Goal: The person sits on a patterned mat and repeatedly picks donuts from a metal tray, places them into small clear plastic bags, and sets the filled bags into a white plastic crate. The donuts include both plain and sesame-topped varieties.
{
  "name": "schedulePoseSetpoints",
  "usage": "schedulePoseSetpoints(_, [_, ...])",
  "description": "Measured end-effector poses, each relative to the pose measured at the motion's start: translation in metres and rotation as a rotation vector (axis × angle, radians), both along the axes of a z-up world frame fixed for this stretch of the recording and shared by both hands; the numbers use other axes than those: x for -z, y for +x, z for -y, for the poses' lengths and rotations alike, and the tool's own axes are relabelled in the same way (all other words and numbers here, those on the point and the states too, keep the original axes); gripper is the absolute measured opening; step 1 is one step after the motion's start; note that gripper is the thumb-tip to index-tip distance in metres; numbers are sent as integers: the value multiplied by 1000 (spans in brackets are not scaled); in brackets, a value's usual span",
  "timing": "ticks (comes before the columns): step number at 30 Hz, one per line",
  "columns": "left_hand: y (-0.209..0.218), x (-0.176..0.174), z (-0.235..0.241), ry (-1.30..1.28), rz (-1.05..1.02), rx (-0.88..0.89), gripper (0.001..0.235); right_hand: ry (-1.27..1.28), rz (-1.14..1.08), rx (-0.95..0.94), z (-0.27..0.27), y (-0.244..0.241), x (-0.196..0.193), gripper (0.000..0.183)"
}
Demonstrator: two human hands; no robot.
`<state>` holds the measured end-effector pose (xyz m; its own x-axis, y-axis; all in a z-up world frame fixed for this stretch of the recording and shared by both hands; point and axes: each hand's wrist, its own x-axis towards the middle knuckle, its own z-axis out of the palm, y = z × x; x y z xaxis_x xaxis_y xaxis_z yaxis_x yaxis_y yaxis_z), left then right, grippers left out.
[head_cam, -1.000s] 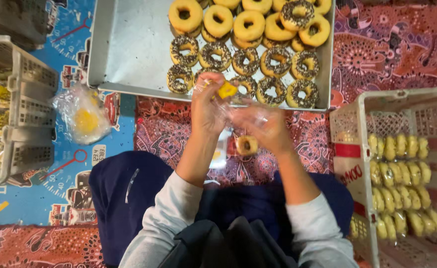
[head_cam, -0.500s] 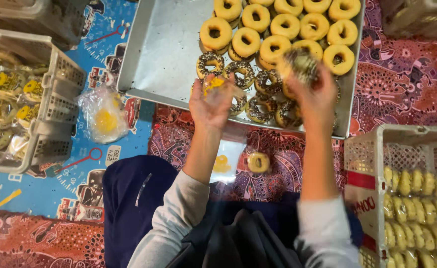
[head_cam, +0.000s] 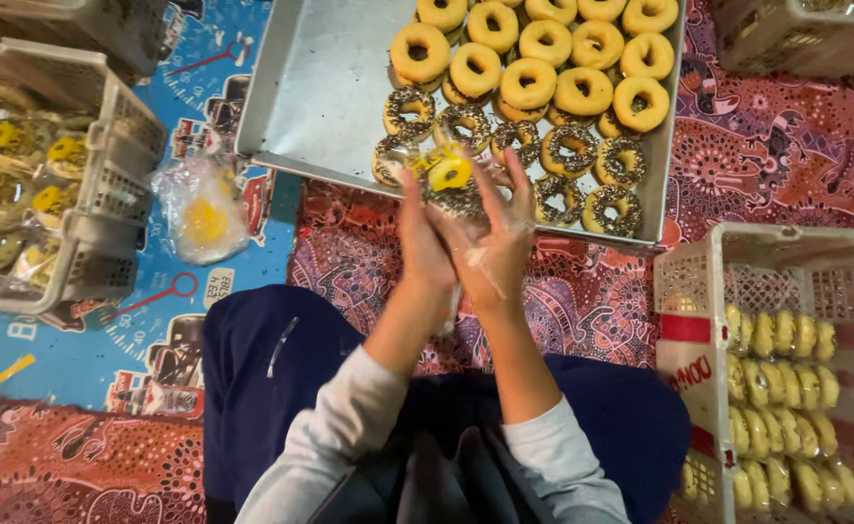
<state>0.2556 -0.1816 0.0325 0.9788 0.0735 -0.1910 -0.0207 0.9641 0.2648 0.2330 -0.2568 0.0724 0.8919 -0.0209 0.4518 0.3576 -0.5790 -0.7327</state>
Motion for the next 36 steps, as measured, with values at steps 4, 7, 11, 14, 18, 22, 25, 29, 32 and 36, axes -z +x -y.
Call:
schedulePoseSetpoints(4, [-66, -13, -20, 1213, 238, -349, 71, 78, -172, -205, 12, -9, -1, 67])
schedulePoseSetpoints(7, [-105, -12, -83, 2010, 642, -543, 64, 180, -233, -523, 11, -26, 3, 62])
schedulePoseSetpoints(11, [-159, -5, -123, 2012, 473, -471, 22, -53, -302, -738, -18, -58, -2, 42])
schedulePoseSetpoints(14, [-206, 1, -142, 1654, 96, -425, 8, -533, -696, -590, -53, -90, -12, 25])
schedulePoseSetpoints(18, [-242, 11, -165, 1150, -255, -269, 22, -97, -56, -666, -90, -134, -24, 11])
schedulePoseSetpoints(22, [-240, 25, -173, 1116, -263, -341, 19, -156, -60, -729, -111, -143, -17, 5])
schedulePoseSetpoints(25, [-237, 28, -170, 1091, -263, -391, 20, -145, 138, -735, -114, -132, -7, 16])
schedulePoseSetpoints(29, [-236, 23, -165, 1218, -205, -318, 20, -161, 165, -849, -112, -122, 5, 37])
schedulePoseSetpoints(32, [-236, 17, -165, 1529, -178, -334, 18, -162, 29, -788, -112, -108, 14, 34])
schedulePoseSetpoints(36, [-229, 5, -157, 1592, -335, -383, 11, -137, -506, -460, -98, -74, 25, 23])
